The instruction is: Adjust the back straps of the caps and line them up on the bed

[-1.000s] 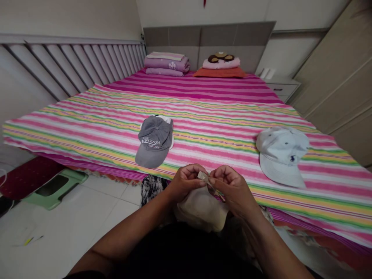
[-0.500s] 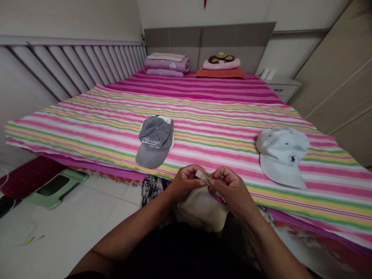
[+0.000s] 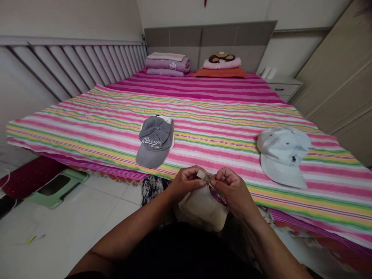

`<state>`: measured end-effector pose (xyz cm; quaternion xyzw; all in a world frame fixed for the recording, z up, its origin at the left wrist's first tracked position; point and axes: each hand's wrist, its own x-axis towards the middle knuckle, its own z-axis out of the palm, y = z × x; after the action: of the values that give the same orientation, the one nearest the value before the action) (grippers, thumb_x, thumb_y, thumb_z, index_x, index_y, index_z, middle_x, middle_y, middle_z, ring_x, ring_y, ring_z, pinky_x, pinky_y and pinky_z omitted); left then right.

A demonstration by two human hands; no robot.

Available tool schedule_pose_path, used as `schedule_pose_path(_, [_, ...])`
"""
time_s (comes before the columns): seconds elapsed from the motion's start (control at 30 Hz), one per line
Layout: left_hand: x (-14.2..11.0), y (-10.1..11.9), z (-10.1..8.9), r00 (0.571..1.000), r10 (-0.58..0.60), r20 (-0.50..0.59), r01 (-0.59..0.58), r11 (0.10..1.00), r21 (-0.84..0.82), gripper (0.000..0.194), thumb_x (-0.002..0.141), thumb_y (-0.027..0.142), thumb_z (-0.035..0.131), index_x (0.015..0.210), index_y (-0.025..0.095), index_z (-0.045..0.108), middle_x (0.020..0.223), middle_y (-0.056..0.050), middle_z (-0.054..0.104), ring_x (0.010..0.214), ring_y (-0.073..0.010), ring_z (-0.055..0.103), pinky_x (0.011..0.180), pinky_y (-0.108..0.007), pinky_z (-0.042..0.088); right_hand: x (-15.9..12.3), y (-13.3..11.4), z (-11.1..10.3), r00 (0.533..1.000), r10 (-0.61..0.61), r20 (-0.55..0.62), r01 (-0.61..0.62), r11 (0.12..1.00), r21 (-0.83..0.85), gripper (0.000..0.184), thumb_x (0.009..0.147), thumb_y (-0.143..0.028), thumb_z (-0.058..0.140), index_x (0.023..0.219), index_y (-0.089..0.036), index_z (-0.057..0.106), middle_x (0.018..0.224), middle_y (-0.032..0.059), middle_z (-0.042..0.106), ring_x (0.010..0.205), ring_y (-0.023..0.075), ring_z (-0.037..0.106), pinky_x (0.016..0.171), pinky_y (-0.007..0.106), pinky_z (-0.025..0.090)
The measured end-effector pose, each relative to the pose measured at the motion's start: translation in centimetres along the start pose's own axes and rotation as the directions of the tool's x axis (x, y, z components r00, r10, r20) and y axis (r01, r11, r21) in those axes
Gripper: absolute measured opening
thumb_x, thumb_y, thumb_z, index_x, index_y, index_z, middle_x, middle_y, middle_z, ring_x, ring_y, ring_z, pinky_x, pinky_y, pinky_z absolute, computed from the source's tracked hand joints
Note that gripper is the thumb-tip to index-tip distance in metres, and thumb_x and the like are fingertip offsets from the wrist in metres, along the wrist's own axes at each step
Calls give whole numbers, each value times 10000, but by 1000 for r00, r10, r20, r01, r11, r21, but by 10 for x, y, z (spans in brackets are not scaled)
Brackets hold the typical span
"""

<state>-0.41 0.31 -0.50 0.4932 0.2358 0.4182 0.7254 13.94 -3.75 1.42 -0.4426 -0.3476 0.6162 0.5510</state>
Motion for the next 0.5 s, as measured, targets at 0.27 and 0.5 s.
schedule_pose_path(0.27, [-1, 1, 3, 978, -93, -187, 109, 991, 77, 232, 682, 333, 623, 680, 101, 642, 631, -38, 594, 595, -117, 512, 605, -248, 393, -3, 2, 1, 998, -59, 7, 60, 978, -198, 211, 660, -285, 643, 689, -195, 454, 516, -66, 443, 410, 61, 374, 386, 192, 281])
schedule_pose_path(0.5, [-1, -3, 5, 981, -10, -196, 40, 988, 150, 215, 647, 304, 661, 633, 126, 540, 702, -23, 586, 652, -111, 514, 648, -250, 393, -4, 1, 1, 894, -394, 213, 388, 445, -807, 108, 681, -242, 611, 768, -203, 561, 677, 16, 561, 608, 152, 496, 552, 270, 368])
